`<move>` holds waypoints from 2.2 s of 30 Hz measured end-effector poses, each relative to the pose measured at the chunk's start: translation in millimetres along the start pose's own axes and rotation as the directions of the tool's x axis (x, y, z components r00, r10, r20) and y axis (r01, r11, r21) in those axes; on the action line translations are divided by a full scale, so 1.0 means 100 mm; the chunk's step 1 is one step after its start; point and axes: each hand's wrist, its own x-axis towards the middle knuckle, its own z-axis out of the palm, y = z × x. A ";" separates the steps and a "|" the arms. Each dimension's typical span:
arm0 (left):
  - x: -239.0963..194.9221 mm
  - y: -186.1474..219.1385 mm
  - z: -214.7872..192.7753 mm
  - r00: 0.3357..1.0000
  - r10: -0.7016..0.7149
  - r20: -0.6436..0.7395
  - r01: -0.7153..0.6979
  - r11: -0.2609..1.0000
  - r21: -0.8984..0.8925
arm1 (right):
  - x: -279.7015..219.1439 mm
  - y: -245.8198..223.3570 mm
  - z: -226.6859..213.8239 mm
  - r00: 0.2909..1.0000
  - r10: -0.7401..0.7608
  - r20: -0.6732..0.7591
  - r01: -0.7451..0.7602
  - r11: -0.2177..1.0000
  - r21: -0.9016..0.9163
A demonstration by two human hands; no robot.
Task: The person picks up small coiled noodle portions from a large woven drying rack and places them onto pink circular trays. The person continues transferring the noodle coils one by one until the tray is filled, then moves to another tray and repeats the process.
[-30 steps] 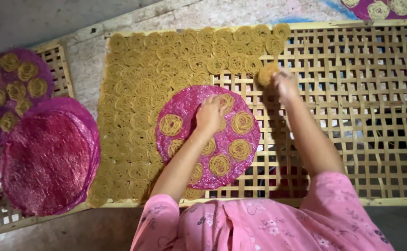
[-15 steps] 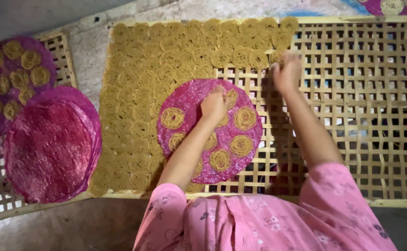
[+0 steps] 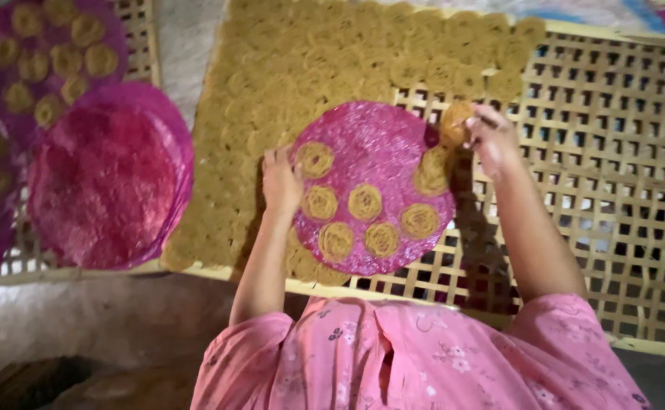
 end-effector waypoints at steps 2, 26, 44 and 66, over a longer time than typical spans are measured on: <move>-0.02 -0.08 0.06 1.000 0.009 0.010 -0.009 0.998 0.054 | 0.03 0.02 0.06 1.000 0.027 -0.012 -0.026 0.998 0.059; -0.21 0.19 -1.56 0.931 -0.006 -0.365 -0.019 0.998 -0.064 | -1.63 -1.61 1.63 0.950 -0.063 0.305 -0.008 0.974 0.228; -0.27 -0.17 0.10 0.747 -0.171 0.642 0.619 0.531 -0.579 | 0.84 0.36 0.82 0.999 -0.035 0.000 0.035 0.991 0.130; 0.11 0.49 0.32 0.624 -0.073 0.778 0.761 0.279 -0.585 | -0.54 0.05 1.71 0.811 0.426 0.402 -0.462 0.887 -0.007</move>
